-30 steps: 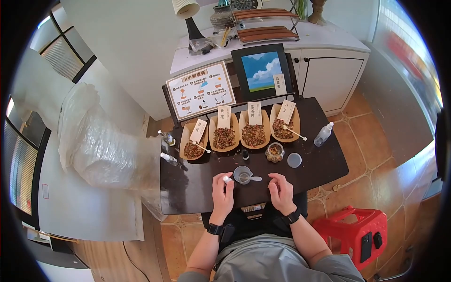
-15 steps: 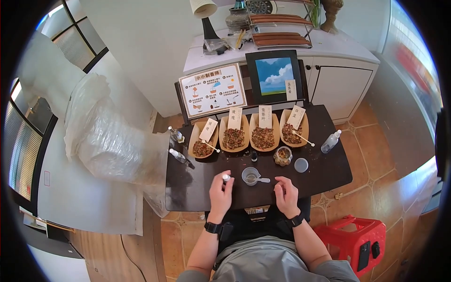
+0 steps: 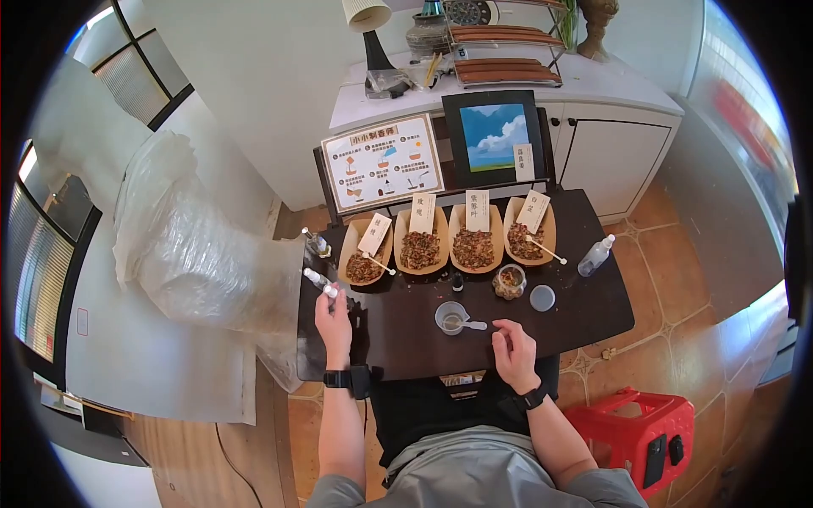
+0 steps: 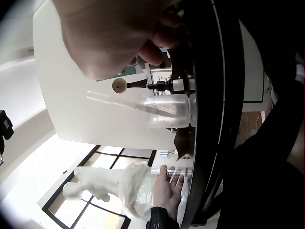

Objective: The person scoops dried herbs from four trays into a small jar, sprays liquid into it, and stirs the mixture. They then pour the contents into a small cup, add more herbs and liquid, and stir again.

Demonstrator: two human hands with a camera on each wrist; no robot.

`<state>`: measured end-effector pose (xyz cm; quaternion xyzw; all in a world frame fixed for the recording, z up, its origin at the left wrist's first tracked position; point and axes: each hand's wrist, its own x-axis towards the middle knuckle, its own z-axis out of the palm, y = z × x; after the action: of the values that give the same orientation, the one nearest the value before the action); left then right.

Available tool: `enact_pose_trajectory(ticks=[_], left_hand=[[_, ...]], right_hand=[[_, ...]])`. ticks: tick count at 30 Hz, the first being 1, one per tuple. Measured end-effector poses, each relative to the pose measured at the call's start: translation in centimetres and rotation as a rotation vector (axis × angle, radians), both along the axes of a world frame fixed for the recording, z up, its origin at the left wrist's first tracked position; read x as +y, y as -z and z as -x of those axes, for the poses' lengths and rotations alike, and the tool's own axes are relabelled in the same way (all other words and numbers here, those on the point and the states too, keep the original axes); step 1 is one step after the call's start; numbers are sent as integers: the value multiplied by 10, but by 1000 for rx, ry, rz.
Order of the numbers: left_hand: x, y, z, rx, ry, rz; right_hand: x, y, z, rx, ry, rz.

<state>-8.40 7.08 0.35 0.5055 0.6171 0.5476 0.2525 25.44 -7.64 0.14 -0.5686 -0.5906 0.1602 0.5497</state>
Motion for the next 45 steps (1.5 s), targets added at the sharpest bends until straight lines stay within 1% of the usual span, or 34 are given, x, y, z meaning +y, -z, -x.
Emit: enact_pose_trajectory(ticks=[6, 9, 13, 16, 18, 21, 23, 27, 29, 31, 33, 35, 37, 38, 39, 41, 43, 45], left_hand=[[-4, -3, -8, -132, 28, 9], [-2, 0, -7, -106, 13, 25], [-6, -7, -9, -105, 10, 76], [-4, 1, -4, -161, 21, 81], [0, 12, 1, -119, 25, 35], [-3, 8, -4, -163, 15, -19], [-3, 9, 0, -179, 37, 4], [-6, 12, 4, -156, 49, -16], [-13, 4, 2, -106, 43, -79], [-21, 2, 1, -105, 34, -77], [-34, -7, -3, -38, -114, -44], [-46, -12, -7, -21, -148, -80], [-66, -20, -19, 11, -271, -62], [-73, -16, -24, 34, -271, -124], [-79, -14, -32, 31, -277, -120], [-89, -10, -52, -48, -70, -185], [-94, -7, -71, -211, 190, -76], [-91, -1, -88, -175, 376, 3]], right_hand=[[1, 3, 0, -21, -2, -23], [1, 2, 1, -8, -1, -24], [1, 2, 0, -15, 1, -22], [1, 2, 0, -23, -1, -20], [1, 3, 0, -25, 2, -23], [1, 3, 1, -30, 9, -31], [1, 0, 1, -20, -2, -25], [1, 0, 1, -29, 8, -27], [1, 0, 2, -24, 4, -27], [1, 1, 1, -27, 4, -21], [1, 2, 2, -30, 0, -13], [1, 1, 2, -22, 2, -11], [2, 2, 3, -30, 3, -15], [2, 2, 3, -37, 5, -24], [2, 3, 4, -41, -1, -22], [3, 3, 4, -44, 5, -29], [3, 5, 4, -49, 4, -18], [2, 5, 4, -58, 5, -9]])
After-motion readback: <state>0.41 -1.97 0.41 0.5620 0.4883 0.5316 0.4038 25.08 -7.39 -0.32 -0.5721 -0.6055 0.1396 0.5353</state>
